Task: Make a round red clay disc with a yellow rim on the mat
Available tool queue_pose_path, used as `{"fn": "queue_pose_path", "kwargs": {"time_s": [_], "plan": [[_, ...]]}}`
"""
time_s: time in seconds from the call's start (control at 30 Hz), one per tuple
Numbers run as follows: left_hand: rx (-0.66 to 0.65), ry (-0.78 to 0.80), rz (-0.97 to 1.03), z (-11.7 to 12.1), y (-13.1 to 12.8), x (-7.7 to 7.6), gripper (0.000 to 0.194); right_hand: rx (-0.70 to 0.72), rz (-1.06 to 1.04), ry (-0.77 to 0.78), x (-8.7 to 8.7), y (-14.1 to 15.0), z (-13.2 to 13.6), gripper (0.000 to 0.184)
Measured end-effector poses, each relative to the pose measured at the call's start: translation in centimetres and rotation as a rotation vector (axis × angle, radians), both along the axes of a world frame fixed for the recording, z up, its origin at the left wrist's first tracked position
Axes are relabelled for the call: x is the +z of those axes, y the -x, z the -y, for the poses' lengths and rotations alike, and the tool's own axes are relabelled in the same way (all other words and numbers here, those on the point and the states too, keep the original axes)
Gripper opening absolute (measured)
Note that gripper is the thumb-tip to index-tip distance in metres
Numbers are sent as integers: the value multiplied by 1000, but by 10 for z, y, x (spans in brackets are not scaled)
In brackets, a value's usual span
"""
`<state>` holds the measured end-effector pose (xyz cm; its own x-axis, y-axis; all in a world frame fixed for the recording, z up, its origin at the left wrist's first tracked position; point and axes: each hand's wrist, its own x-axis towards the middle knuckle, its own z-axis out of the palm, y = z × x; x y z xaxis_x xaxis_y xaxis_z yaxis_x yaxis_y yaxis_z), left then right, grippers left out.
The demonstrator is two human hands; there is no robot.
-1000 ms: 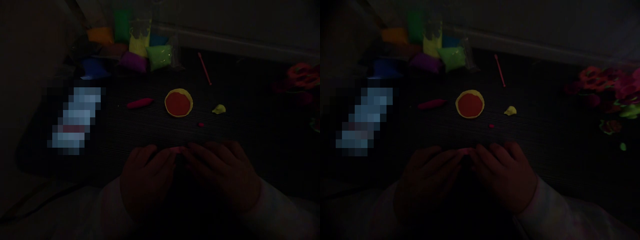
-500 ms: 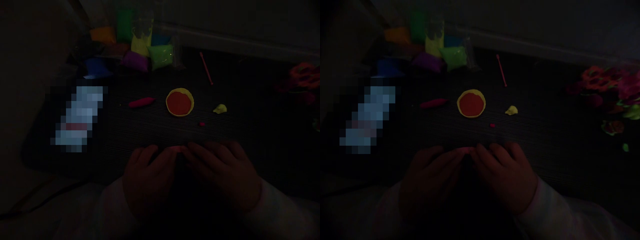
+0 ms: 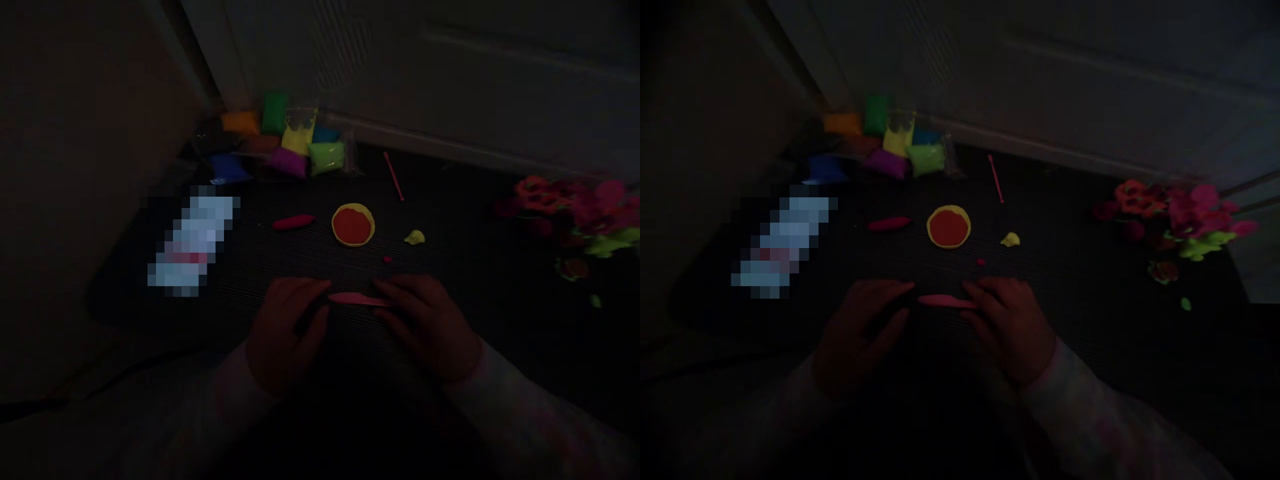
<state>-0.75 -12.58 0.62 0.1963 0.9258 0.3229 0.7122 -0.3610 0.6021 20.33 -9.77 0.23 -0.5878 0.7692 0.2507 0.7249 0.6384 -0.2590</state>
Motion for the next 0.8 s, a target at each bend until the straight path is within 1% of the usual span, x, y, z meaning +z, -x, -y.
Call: {"fn": "queue_pose_path", "kwargs": {"time_s": [0.03,0.1,0.17,0.23,0.27,0.33,0.4,0.47,0.53,0.57,0.63,0.7,0.8], "plan": [[37,6,28,-1,1,1,23,11,-6,1,1,-1,-2,25],[68,16,52,-1,1,0,22,71,34,-23,3,-2,-5,19],[81,-1,55,0,0,-2,20,139,113,-85,5,-2,-6,19],[100,-28,59,1,-1,-4,20,178,155,-145,6,-1,-6,19],[110,-35,65,1,-1,-5,20,170,147,-155,6,0,-6,19],[128,-35,81,1,-1,-6,19,102,79,-109,8,0,-4,17],[151,-49,90,0,-2,-5,18,-1,-28,10,11,2,0,15],[176,-117,64,-2,-4,-3,18,-86,-130,155,15,4,4,14],[181,-201,8,-5,-6,1,18,-128,-196,256,19,7,8,13],[173,-229,-20,-7,-7,3,19,-134,-211,280,21,8,9,12],[140,-239,-61,-12,-8,6,20,-126,-210,279,23,11,11,12],[94,-214,-86,-16,-7,8,20,-102,-187,238,23,11,11,12],[29,-186,-103,-19,-5,10,14,-68,-159,185,24,12,10,12]]}}
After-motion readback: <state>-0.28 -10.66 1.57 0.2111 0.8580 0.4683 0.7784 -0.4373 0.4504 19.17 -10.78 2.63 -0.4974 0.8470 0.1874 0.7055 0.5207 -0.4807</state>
